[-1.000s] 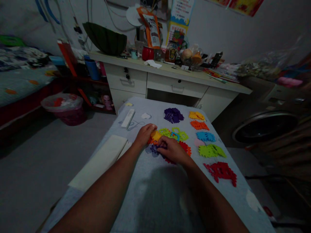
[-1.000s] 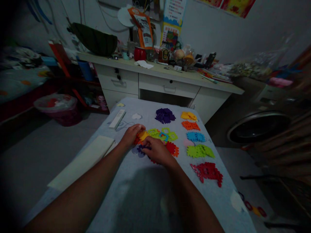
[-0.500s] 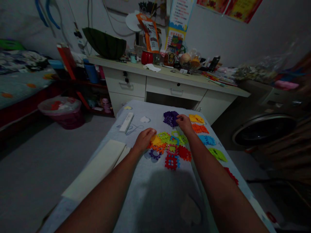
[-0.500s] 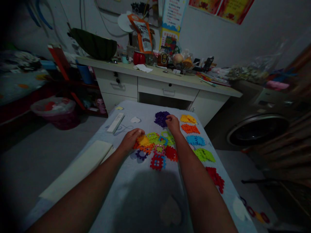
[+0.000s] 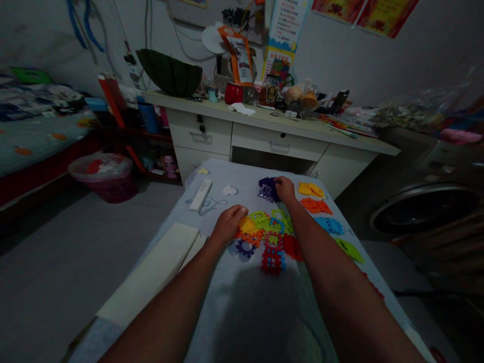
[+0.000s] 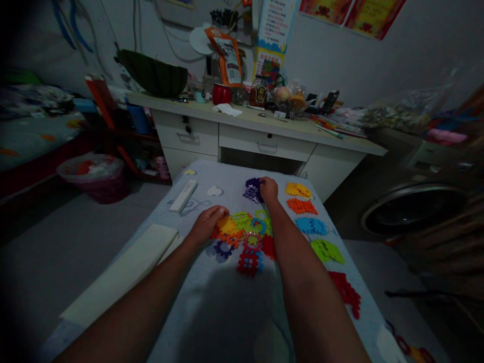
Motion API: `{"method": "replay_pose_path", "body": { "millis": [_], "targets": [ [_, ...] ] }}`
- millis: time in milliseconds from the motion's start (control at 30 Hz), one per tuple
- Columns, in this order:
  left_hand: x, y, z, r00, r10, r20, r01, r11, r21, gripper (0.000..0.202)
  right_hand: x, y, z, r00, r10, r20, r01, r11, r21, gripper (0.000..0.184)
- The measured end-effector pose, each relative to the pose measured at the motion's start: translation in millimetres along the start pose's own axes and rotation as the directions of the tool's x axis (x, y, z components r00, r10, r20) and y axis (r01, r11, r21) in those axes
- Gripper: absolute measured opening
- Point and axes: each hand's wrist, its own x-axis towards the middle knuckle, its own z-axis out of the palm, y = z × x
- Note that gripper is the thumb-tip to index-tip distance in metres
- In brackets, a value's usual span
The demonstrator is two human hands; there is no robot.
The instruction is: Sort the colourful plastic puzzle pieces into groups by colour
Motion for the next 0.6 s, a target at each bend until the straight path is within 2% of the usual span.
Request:
{"method": "replay_pose_path", "body": {
  "millis": [233,400,600],
  "targets": [
    [0.4,-2.5,-0.2,1.000,0.013,-0.001,-0.013,1.000,-0.004,0.037,-11.7,-1.5,3.6,0.993,0.045,-0.107,-0.039,0.997,0.060,0.037],
    [1.8,-6.3,0.4,0.999,0.039,-0.005,-0.039,0.999,-0.012,0.038,-28.1,-3.9,-9.7,0.994,0.011,-0.106,0.000,0.995,0.100,0.036],
    [1.3,-3.4,0.3,1.000,0.022,-0.018,-0.022,1.000,-0.008,0.039,-63.0,-3.5,-30.3,0.996,-0.054,-0.069,0.063,0.988,0.143,0.029]
  ]
}}
